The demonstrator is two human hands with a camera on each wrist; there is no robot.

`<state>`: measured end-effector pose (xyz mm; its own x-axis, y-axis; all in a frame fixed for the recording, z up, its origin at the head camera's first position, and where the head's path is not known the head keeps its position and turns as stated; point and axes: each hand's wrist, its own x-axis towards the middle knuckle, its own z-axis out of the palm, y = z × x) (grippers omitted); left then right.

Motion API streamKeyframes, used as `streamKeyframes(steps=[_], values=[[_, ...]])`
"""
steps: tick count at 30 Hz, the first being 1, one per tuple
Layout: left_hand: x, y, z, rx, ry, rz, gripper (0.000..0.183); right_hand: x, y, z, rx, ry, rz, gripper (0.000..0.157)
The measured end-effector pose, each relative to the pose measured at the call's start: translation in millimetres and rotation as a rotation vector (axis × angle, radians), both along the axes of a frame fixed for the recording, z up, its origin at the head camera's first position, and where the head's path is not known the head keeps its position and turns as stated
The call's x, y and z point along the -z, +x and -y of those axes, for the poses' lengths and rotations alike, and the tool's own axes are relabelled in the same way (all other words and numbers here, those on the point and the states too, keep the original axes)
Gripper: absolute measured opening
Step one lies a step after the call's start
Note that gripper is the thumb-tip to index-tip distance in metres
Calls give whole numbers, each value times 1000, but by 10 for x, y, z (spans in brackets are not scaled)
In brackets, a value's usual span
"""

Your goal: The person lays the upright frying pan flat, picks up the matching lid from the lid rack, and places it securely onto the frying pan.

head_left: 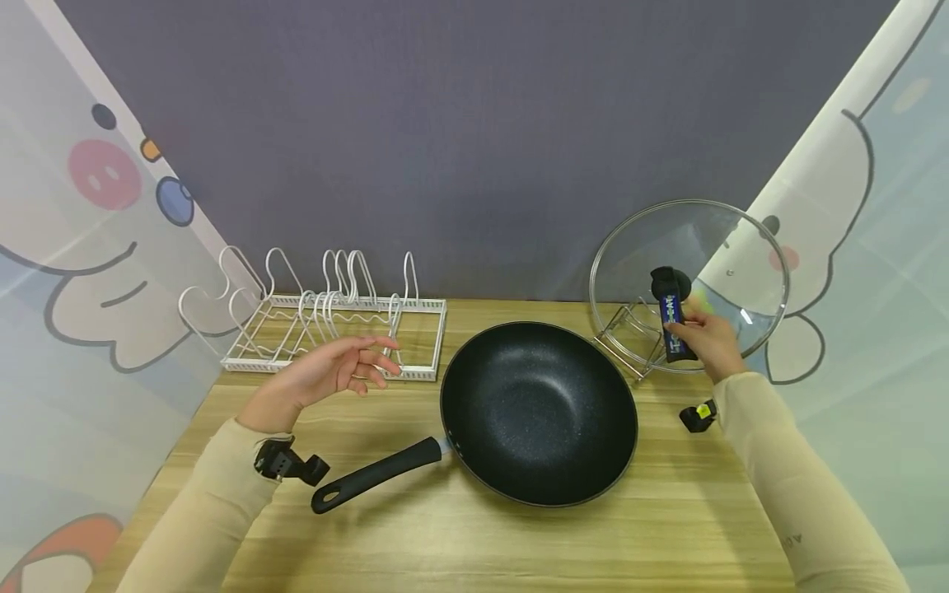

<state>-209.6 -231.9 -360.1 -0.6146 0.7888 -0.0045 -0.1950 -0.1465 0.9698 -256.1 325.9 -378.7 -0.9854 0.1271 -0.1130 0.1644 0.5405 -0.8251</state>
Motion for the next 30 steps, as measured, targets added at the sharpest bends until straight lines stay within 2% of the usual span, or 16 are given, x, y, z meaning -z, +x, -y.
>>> streamKeyframes(steps=[10,21,27,30], values=[[-121,-67,-310,-62,-86,-10,34,-11,-95,50,11,11,-19,61],[-220,-173,-727,-120,-190,-5,34,24,-179,73,20,46,-69,53],[-198,-258,-942,-112,-204,-6,44,5,-199,88,4,-11,-69,51],[-156,-317,-1031,-105,-211,0,46,-18,-195,114,-16,-120,-65,39]])
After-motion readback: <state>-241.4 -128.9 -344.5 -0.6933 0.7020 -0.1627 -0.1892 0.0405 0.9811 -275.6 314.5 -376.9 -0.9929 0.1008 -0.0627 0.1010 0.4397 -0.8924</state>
